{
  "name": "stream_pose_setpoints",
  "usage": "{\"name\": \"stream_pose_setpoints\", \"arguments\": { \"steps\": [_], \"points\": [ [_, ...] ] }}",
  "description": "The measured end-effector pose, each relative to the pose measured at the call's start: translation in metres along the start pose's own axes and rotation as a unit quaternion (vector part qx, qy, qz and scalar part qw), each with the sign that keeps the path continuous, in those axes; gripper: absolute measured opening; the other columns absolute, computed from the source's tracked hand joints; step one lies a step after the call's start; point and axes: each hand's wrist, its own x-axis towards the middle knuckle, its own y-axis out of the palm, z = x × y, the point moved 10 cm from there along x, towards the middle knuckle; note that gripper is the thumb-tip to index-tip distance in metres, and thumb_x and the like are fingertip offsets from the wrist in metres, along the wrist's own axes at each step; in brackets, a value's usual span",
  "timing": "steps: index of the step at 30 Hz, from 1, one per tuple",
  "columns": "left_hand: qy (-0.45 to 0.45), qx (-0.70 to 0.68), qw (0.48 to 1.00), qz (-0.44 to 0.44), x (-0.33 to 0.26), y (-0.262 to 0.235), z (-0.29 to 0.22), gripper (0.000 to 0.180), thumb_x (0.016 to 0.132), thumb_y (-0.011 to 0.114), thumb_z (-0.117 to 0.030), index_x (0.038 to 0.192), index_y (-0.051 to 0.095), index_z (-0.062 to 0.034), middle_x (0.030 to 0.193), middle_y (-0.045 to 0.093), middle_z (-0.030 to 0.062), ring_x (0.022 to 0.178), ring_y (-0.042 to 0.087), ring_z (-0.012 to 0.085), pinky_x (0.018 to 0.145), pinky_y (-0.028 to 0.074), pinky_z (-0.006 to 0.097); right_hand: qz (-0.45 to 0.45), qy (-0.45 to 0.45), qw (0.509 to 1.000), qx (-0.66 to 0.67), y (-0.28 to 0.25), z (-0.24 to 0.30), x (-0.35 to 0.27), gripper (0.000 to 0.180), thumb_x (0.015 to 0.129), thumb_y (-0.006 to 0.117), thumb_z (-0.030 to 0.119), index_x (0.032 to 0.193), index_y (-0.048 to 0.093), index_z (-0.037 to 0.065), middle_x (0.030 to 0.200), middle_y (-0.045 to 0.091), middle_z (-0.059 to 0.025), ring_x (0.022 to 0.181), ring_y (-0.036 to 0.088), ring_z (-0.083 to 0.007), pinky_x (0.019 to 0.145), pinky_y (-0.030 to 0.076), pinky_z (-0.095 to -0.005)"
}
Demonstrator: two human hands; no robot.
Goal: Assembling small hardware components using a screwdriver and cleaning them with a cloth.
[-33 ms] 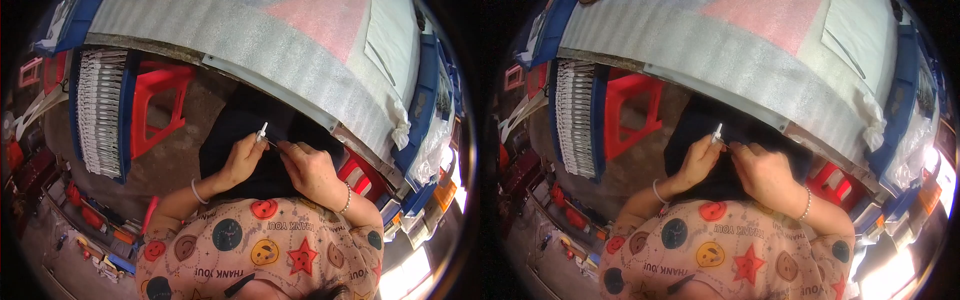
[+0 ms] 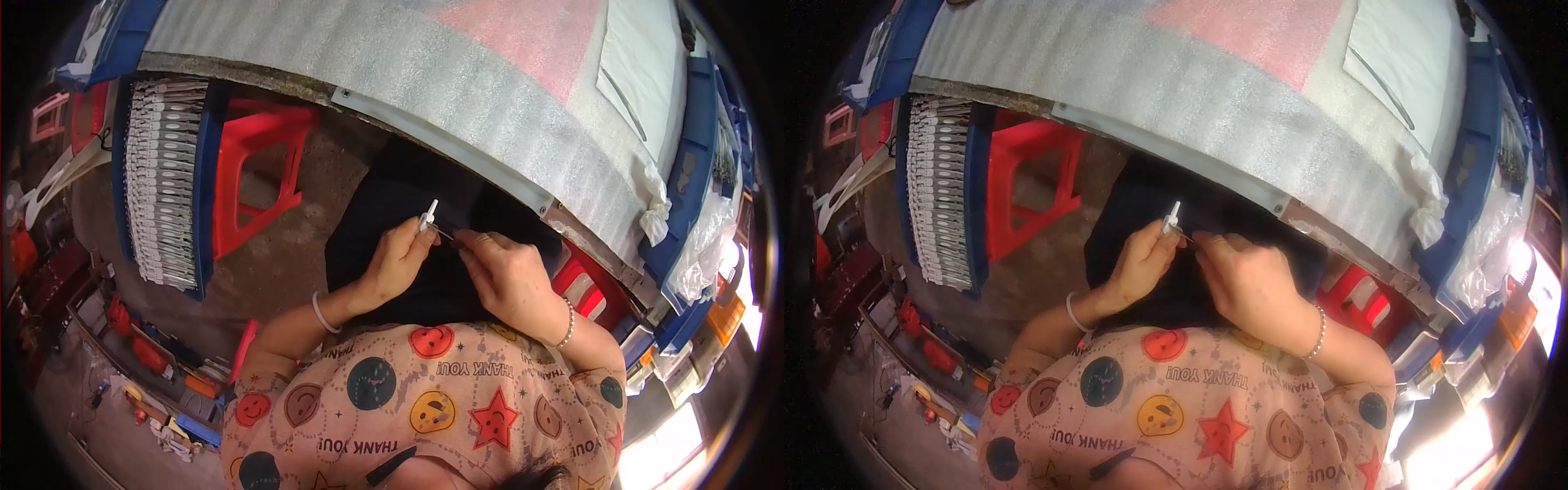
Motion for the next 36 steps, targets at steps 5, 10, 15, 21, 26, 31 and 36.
{"name": "stream_pose_setpoints", "arguments": {
  "steps": [5,10,15,21,26,31,36],
  "points": [
    [0.027,0.034,0.999,-0.006,0.0,-0.002,-0.009,0.018,0.097,0.051,-0.012,0.087,0.058,0.001,0.065,0.058,0.0107,0.058,0.058,0.0173,0.052,0.043,0.031,0.022,0.075,0.985,0.152,0.003,-0.018,0.002,0.027,0.087,0.06,0.005,0.113,0.062,0.0,0.076,0.062,-0.014,0.06,0.063,-0.0289,0.052,0.05,-0.036],
    [0.089,0.098,0.991,-0.034,0.001,-0.002,-0.016,0.014,0.096,0.051,-0.009,0.088,0.055,0.0023,0.07,0.061,0.0192,0.064,0.064,0.0342,0.054,0.046,0.038,0.039,-0.155,0.933,-0.323,0.025,0.033,-0.006,0.039,0.08,0.065,0.01,0.116,0.061,-0.002,0.072,0.053,-0.0063,0.05,0.055,-0.0173,0.041,0.042,-0.0312],
    [0.146,0.168,0.971,-0.082,-0.003,-0.005,-0.015,0.012,0.095,0.051,-0.007,0.087,0.053,0.0021,0.07,0.056,0.024,0.062,0.059,0.0403,0.052,0.043,0.037,-0.038,0.005,0.998,0.054,0.009,-0.012,0.01,0.031,0.08,0.066,0.009,0.111,0.065,0.005,0.079,0.065,-0.0154,0.065,0.066,-0.0303,0.058,0.052,-0.0388],
    [0.15,0.155,0.975,-0.053,-0.002,0.002,-0.018,0.012,0.094,0.052,-0.006,0.087,0.051,0.0031,0.073,0.06,0.0256,0.073,0.062,0.0445,0.053,0.045,0.046,0.07,-0.115,0.925,-0.356,0.029,0.043,0.002,0.038,0.078,0.063,0.012,0.115,0.064,0.003,0.074,0.06,-0.0119,0.056,0.061,-0.026,0.044,0.046,-0.0319],
    [0.14,0.139,0.979,-0.053,-0.002,-0.004,-0.019,0.011,0.094,0.052,-0.005,0.087,0.051,0.0034,0.074,0.06,0.0255,0.074,0.062,0.0443,0.053,0.045,0.046,0.124,-0.092,0.937,-0.314,0.036,0.029,0.011,0.041,0.079,0.06,0.012,0.119,0.063,0.002,0.072,0.06,-0.0144,0.055,0.061,-0.023,0.044,0.045,-0.0318],
    [0.152,0.168,0.972,-0.056,0.002,-0.003,-0.021,0.012,0.094,0.052,-0.005,0.086,0.05,0.0036,0.073,0.06,0.0257,0.074,0.062,0.0445,0.053,0.046,0.046,0.008,-0.03,0.999,0.029,0.011,-0.004,0.019,0.039,0.082,0.06,0.009,0.121,0.062,0.009,0.066,0.058,-0.0141,0.056,0.062,-0.0247,0.052,0.05,-0.0355],
    [0.148,0.134,0.978,-0.053,0.0,-0.006,-0.022,0.013,0.094,0.053,-0.005,0.084,0.048,0.0033,0.071,0.058,0.0268,0.073,0.062,0.0452,0.051,0.044,0.044,0.092,-0.092,0.919,-0.371,0.038,0.037,0.01,0.05,0.078,0.056,0.008,0.128,0.057,0.004,0.071,0.056,-0.0097,0.053,0.06,-0.0226,0.045,0.047,-0.033]
  ]
}}
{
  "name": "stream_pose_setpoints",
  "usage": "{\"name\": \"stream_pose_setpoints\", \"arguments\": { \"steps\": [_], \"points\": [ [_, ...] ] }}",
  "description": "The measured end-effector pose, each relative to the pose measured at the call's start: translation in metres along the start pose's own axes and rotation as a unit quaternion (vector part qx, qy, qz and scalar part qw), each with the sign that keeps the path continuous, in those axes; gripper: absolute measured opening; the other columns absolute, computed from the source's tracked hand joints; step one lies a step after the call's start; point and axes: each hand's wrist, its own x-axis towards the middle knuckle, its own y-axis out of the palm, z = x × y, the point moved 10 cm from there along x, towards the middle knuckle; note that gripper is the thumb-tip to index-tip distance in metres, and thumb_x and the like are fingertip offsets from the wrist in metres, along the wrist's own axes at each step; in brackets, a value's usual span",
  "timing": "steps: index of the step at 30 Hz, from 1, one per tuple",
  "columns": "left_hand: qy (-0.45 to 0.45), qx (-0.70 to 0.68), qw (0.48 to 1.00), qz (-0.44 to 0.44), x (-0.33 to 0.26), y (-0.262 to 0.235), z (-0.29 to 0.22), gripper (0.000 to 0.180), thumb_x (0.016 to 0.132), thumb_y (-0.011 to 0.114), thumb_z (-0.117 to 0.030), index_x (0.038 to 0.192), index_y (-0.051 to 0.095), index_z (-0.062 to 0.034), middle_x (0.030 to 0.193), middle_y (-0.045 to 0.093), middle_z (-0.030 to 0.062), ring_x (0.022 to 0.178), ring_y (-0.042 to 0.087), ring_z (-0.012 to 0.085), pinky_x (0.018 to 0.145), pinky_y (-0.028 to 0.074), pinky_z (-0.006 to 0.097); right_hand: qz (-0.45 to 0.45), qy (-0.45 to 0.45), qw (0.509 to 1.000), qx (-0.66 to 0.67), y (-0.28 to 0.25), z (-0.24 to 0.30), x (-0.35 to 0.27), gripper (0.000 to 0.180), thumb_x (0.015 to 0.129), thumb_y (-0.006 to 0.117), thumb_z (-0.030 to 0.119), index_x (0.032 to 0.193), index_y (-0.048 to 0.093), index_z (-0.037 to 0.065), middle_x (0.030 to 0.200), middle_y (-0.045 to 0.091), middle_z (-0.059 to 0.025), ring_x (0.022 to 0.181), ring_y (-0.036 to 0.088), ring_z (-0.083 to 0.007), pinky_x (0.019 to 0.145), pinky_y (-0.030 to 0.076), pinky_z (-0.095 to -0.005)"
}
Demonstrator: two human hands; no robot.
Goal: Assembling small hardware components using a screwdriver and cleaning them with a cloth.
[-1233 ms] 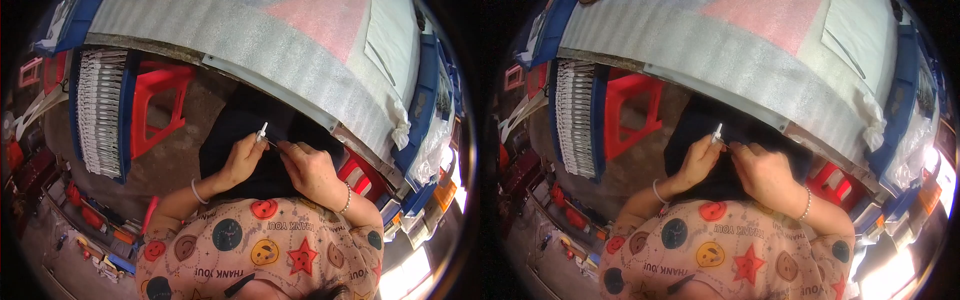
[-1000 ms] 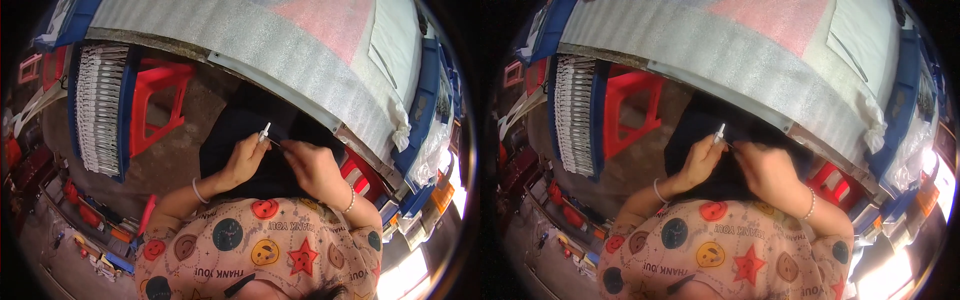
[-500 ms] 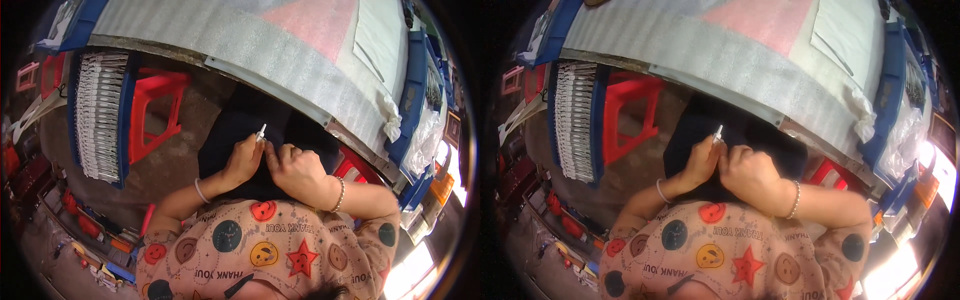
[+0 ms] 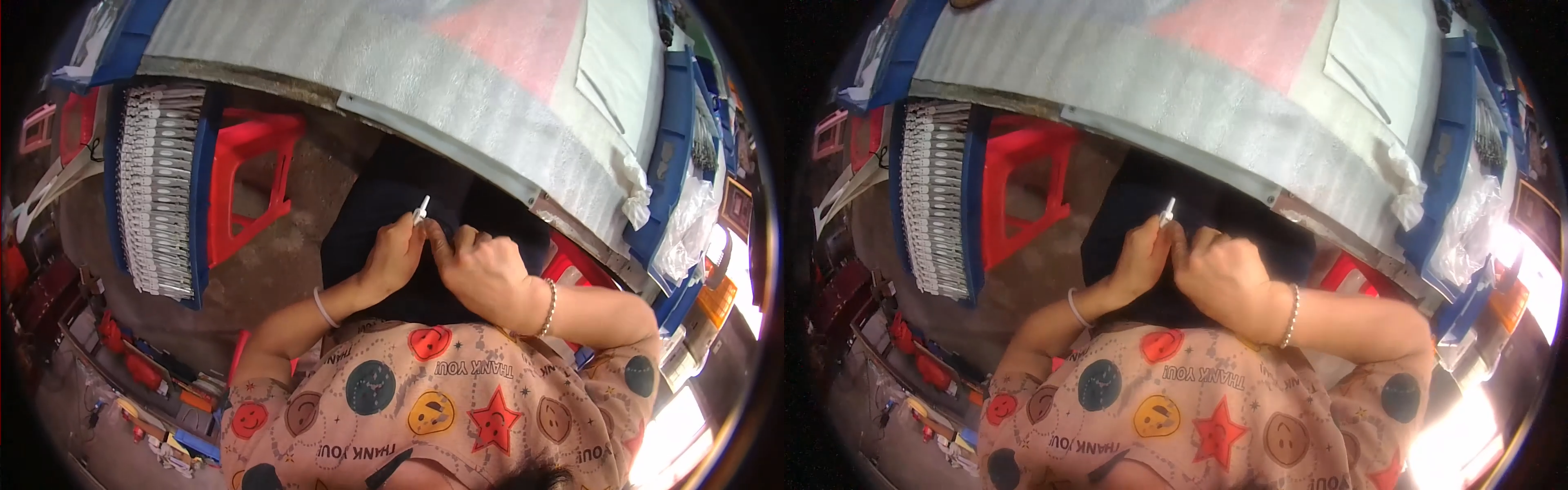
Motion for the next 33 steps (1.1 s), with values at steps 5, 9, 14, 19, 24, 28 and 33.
{"name": "stream_pose_setpoints", "arguments": {
  "steps": [5,9,14,19,24,28,33],
  "points": [
    [0.022,-0.017,0.999,-0.026,-0.001,-0.002,0.004,0.013,0.094,0.053,-0.006,0.085,0.049,0.0033,0.071,0.058,0.0273,0.074,0.062,0.0453,0.051,0.045,0.044,-0.007,0.002,0.992,0.123,0.006,-0.015,0.003,0.054,0.077,0.057,0.009,0.131,0.056,0.008,0.064,0.054,-0.0087,0.048,0.057,-0.0245,0.044,0.046,-0.0372],
    [0.015,0.027,0.999,-0.029,0.003,-0.001,0.005,0.014,0.094,0.053,-0.006,0.085,0.05,0.0041,0.07,0.058,0.0281,0.072,0.062,0.0452,0.052,0.046,0.047,-0.018,0.093,0.964,0.247,0.019,-0.033,0.001,0.038,0.084,0.061,0.01,0.123,0.063,0.009,0.073,0.065,-0.0124,0.055,0.062,-0.0314,0.051,0.049,-0.0404],
    [0.015,0.064,0.998,-0.002,0.0,0.003,0.0,0.013,0.094,0.052,-0.006,0.086,0.051,0.0041,0.07,0.059,0.0274,0.073,0.062,0.045,0.054,0.047,0.046,-0.089,0.114,0.884,0.444,0.032,-0.051,-0.011,0.034,0.086,0.065,0.012,0.119,0.063,0.004,0.078,0.068,-0.016,0.066,0.065,-0.036,0.061,0.052,-0.0398],
    [0.06,-0.04,0.997,-0.025,-0.006,-0.003,-0.008,0.015,0.096,0.051,-0.009,0.086,0.055,0.0018,0.065,0.06,0.0155,0.059,0.064,0.0298,0.051,0.044,0.036,-0.037,0.103,0.905,0.411,0.011,-0.036,-0.025,0.037,0.085,0.064,0.008,0.12,0.057,0.001,0.09,0.066,-0.0199,0.08,0.064,-0.0368,0.068,0.052,-0.0399],
    [-0.131,-0.162,0.977,0.054,-0.016,0.007,0.021,0.019,0.098,0.05,-0.014,0.085,0.057,-0.0013,0.059,0.05,0.0009,0.049,0.048,0.0079,0.044,0.037,0.026,-0.136,0.053,0.944,0.296,-0.01,-0.022,-0.047,0.043,0.078,0.066,-0.001,0.121,0.056,0.003,0.1,0.057,-0.0172,0.083,0.062,-0.0359,0.069,0.052,-0.04],
    [-0.177,-0.225,0.957,0.056,-0.017,0.01,0.023,0.021,0.098,0.05,-0.016,0.084,0.058,-0.0032,0.058,0.046,-0.0033,0.046,0.042,0.0039,0.042,0.033,0.022,-0.144,0.047,0.944,0.292,-0.009,-0.023,-0.049,0.045,0.078,0.066,-0.002,0.121,0.056,0.002,0.101,0.057,-0.0173,0.083,0.062,-0.0353,0.07,0.053,-0.0391],
    [-0.168,-0.205,0.963,0.054,-0.016,0.011,0.022,0.021,0.099,0.049,-0.016,0.084,0.058,-0.0029,0.058,0.047,-0.0031,0.049,0.043,0.0043,0.044,0.034,0.023,-0.134,0.044,0.943,0.303,-0.005,-0.025,-0.045,0.043,0.078,0.066,-0.002,0.121,0.058,0.003,0.101,0.057,-0.0166,0.083,0.062,-0.0339,0.069,0.053,-0.0391]
  ]
}}
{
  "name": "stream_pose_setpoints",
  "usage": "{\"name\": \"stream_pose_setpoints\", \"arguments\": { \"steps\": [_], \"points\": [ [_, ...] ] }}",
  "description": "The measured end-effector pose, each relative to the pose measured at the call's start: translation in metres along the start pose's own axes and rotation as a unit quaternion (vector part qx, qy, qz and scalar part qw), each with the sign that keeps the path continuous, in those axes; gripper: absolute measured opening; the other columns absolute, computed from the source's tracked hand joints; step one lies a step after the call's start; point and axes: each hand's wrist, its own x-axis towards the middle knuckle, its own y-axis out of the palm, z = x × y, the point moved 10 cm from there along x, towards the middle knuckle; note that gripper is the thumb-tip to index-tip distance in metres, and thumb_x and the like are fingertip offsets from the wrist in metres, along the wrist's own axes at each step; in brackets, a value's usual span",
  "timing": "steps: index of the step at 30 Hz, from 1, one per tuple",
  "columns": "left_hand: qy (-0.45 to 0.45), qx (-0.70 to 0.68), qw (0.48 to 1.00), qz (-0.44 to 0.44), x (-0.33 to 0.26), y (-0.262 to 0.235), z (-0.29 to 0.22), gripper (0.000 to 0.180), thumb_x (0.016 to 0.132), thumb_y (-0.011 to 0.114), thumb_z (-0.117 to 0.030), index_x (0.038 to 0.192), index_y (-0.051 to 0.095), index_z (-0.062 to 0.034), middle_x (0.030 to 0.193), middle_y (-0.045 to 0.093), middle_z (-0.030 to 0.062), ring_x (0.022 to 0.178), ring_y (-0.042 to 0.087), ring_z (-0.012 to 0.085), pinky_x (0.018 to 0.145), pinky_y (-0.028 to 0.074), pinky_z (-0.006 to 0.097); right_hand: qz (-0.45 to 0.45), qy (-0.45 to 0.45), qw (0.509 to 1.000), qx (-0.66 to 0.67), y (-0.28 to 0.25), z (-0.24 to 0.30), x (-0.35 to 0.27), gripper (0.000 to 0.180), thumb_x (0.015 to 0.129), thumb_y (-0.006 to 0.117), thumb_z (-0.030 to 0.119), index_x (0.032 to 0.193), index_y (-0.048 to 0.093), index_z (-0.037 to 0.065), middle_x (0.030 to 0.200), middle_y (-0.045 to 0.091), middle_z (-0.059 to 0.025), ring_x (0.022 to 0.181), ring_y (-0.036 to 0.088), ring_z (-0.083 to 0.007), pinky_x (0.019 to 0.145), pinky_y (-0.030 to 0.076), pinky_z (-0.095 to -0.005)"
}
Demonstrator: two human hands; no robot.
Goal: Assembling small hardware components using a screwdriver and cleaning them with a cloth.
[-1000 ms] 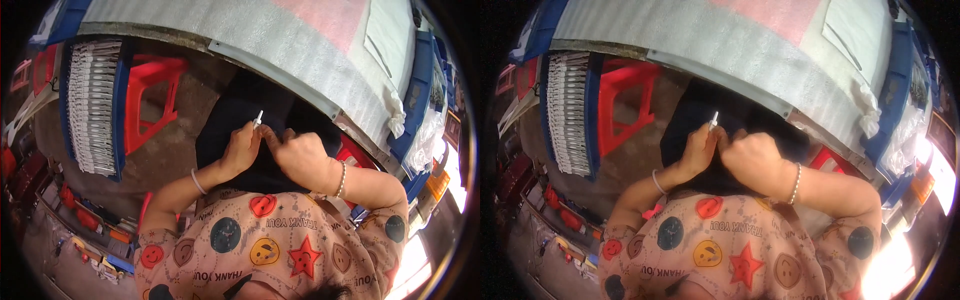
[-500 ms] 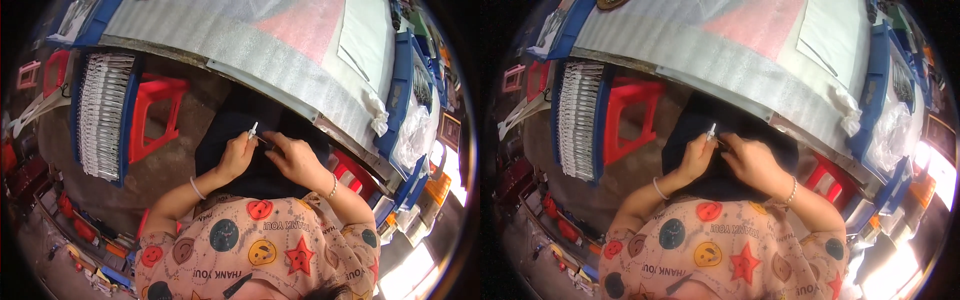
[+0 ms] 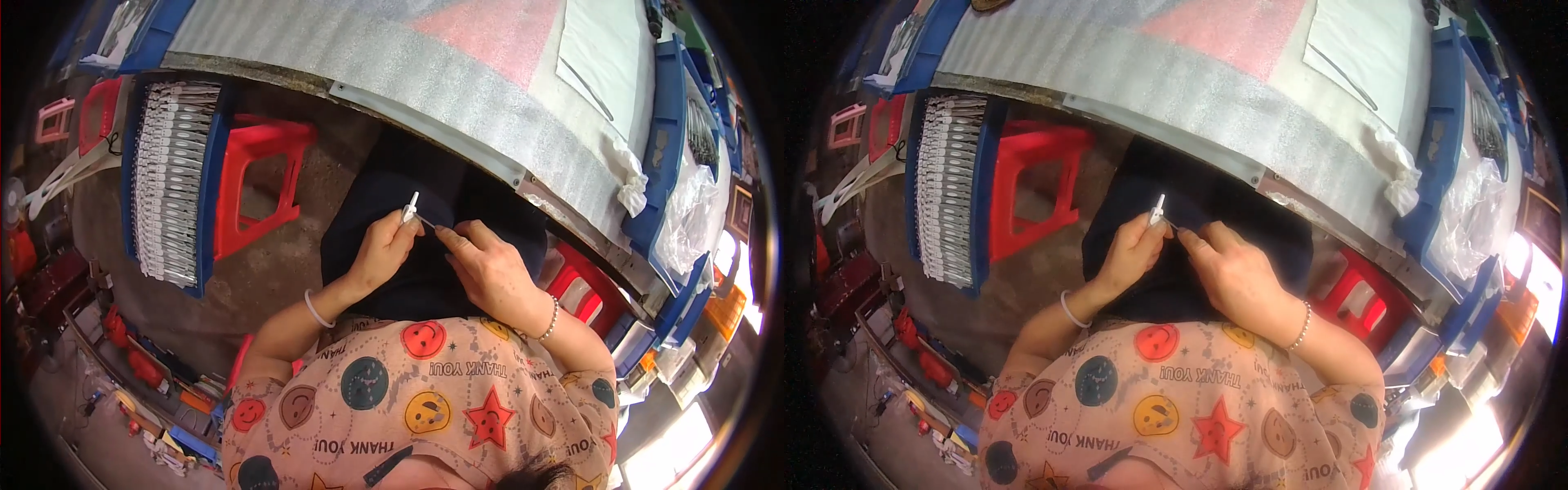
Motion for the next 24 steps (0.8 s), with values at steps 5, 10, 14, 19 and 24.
{"name": "stream_pose_setpoints", "arguments": {
  "steps": [5,10,14,19,24],
  "points": [
    [0.018,0.032,0.999,-0.016,0.001,0.0,-0.002,0.02,0.098,0.05,-0.015,0.085,0.058,-0.0022,0.058,0.048,-0.0015,0.051,0.045,0.0053,0.046,0.035,0.024,0.003,0.035,0.998,0.054,-0.001,-0.01,0.003,0.037,0.082,0.064,-0.001,0.118,0.06,0.0,0.095,0.059,-0.0181,0.08,0.062,-0.0357,0.068,0.052,-0.037],
    [0.099,0.094,0.989,-0.05,0.001,-0.003,-0.016,0.018,0.097,0.05,-0.011,0.085,0.059,-0.0005,0.058,0.049,0.0032,0.052,0.047,0.0086,0.048,0.036,0.028,-0.017,0.069,0.975,0.209,-0.004,-0.031,0.019,0.026,0.086,0.059,0.0,0.112,0.063,-0.003,0.08,0.061,-0.0189,0.071,0.063,-0.0337,0.065,0.05,-0.0364],
    [0.029,0.063,0.997,-0.039,0.004,-0.005,-0.005,0.018,0.097,0.051,-0.011,0.085,0.059,0.0002,0.059,0.051,0.0049,0.053,0.047,0.0093,0.049,0.038,0.029,0.002,0.051,0.989,0.139,-0.008,-0.018,0.025,0.028,0.086,0.057,0.0,0.114,0.062,-0.004,0.082,0.062,-0.0183,0.068,0.064,-0.0304,0.062,0.05,-0.037],
    [0.15,0.176,0.97,-0.08,0.004,-0.004,-0.026,0.016,0.097,0.05,-0.01,0.087,0.056,0.0016,0.065,0.058,0.0159,0.058,0.062,0.0299,0.051,0.043,0.037,0.083,-0.059,0.978,-0.181,0.018,0.006,0.02,0.03,0.084,0.06,-0.001,0.114,0.062,-0.001,0.083,0.06,-0.0182,0.06,0.061,-0.0294,0.053,0.049,-0.0372],
    [0.146,0.22,0.961,-0.077,0.007,-0.005,-0.026,0.013,0.095,0.051,-0.008,0.088,0.053,0.0021,0.071,0.061,0.02,0.07,0.064,0.0398,0.057,0.047,0.04,-0.077,0.085,0.98,0.161,0.009,-0.038,0.025,0.028,0.08,0.068,0.007,0.107,0.066,0.001,0.071,0.06,-0.0165,0.061,0.063,-0.0282,0.053,0.048,-0.0367]
  ]
}}
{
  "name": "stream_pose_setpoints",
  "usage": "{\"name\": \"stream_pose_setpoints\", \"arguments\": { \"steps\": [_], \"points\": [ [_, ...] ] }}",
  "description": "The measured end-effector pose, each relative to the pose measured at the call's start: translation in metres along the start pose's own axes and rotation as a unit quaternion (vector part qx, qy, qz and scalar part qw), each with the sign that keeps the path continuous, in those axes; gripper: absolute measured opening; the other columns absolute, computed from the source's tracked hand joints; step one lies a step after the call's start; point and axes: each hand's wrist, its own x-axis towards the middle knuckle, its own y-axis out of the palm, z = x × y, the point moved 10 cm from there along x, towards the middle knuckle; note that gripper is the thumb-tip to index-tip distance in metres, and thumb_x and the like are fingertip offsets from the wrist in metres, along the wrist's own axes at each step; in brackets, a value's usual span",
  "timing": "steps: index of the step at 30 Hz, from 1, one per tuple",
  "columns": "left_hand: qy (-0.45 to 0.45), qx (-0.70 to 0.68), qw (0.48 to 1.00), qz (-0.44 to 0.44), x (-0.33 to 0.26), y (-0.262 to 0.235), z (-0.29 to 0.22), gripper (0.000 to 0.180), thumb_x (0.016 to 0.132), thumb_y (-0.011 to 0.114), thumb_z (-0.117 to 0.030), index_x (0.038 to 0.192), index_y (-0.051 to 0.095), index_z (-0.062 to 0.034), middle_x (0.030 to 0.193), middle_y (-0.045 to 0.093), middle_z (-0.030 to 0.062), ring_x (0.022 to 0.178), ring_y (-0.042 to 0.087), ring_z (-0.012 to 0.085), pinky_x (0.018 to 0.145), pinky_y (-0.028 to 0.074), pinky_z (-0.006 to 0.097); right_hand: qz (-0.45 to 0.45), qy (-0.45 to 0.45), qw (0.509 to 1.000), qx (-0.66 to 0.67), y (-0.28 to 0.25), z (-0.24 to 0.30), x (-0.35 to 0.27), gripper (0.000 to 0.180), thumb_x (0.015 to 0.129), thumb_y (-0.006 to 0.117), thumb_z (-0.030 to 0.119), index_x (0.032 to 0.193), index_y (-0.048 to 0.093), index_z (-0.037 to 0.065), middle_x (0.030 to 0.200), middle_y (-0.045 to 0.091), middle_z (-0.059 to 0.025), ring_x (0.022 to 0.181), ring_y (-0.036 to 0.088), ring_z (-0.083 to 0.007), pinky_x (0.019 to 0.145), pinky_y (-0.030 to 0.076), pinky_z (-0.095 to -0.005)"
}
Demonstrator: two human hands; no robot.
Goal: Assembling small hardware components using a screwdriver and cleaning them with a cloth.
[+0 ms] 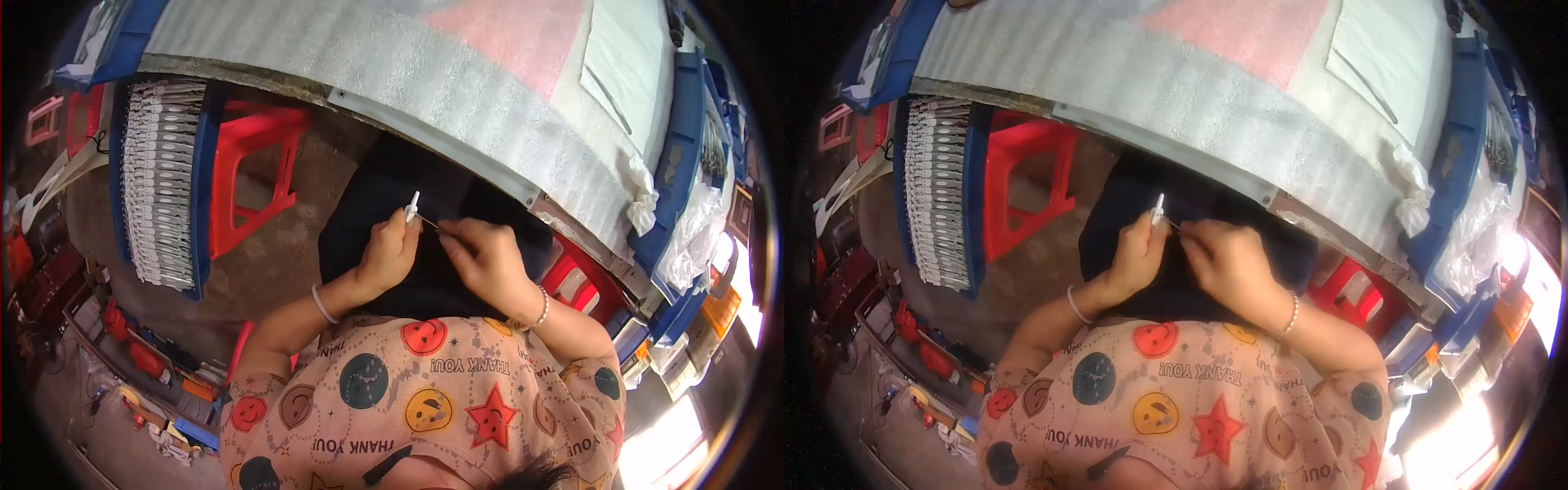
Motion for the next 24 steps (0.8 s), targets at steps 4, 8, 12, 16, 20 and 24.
{"name": "stream_pose_setpoints", "arguments": {
  "steps": [4,8,12,16,20,24],
  "points": [
    [0.029,-0.007,1.0,-0.005,0.001,0.004,-0.002,0.012,0.095,0.05,-0.006,0.088,0.053,0.0028,0.073,0.062,0.0207,0.073,0.065,0.0402,0.059,0.049,0.04,0.07,-0.096,0.975,-0.19,0.005,0.029,0.003,0.035,0.078,0.066,0.009,0.113,0.065,0.004,0.074,0.059,-0.0151,0.059,0.063,-0.0253,0.051,0.049,-0.0345],
    [-0.026,-0.035,0.999,0.021,-0.003,0.005,0.005,0.012,0.095,0.05,-0.006,0.088,0.052,0.0029,0.073,0.062,0.0208,0.073,0.065,0.0399,0.057,0.048,0.039,0.172,-0.184,0.86,-0.445,0.033,0.045,-0.007,0.039,0.078,0.058,0.013,0.115,0.065,0.006,0.071,0.059,-0.0108,0.054,0.06,-0.0217,0.045,0.047,-0.0342],
    [-0.006,-0.02,1.0,0.01,-0.005,0.001,0.001,0.012,0.095,0.05,-0.006,0.087,0.051,0.0027,0.073,0.062,0.0215,0.074,0.065,0.0401,0.055,0.047,0.04,0.19,-0.091,0.937,-0.279,0.025,0.016,0.007,0.034,0.083,0.061,0.012,0.117,0.065,0.006,0.08,0.066,-0.0105,0.057,0.064,-0.0244,0.049,0.049,-0.0379],
    [0.012,0.002,1.0,0.013,-0.001,0.003,0.0,0.013,0.095,0.05,-0.007,0.087,0.051,0.0027,0.073,0.062,0.0223,0.073,0.065,0.0401,0.054,0.046,0.04,0.074,-0.034,0.995,0.051,0.011,-0.011,0.01,0.032,0.085,0.061,0.01,0.116,0.064,0.006,0.081,0.066,-0.0107,0.073,0.066,-0.0267,0.057,0.052,-0.0387],
    [0.038,-0.036,0.999,-0.003,0.0,0.001,-0.005,0.013,0.095,0.051,-0.007,0.088,0.053,0.0034,0.074,0.064,0.0218,0.073,0.067,0.0382,0.055,0.048,0.04,0.12,-0.122,0.912,-0.372,0.021,0.042,0.0,0.047,0.078,0.059,0.01,0.126,0.059,0.008,0.072,0.057,-0.0075,0.06,0.064,-0.022,0.051,0.05,-0.0347],
    [0.008,-0.043,0.999,0.005,-0.001,0.0,0.001,0.013,0.095,0.05,-0.007,0.088,0.054,0.0037,0.075,0.064,0.0211,0.073,0.067,0.0376,0.056,0.049,0.04,0.211,-0.101,0.87,-0.434,0.035,0.031,0.001,0.05,0.076,0.059,0.012,0.126,0.059,0.008,0.071,0.058,-0.0089,0.053,0.061,-0.0255,0.047,0.048,-0.036]
  ]
}}
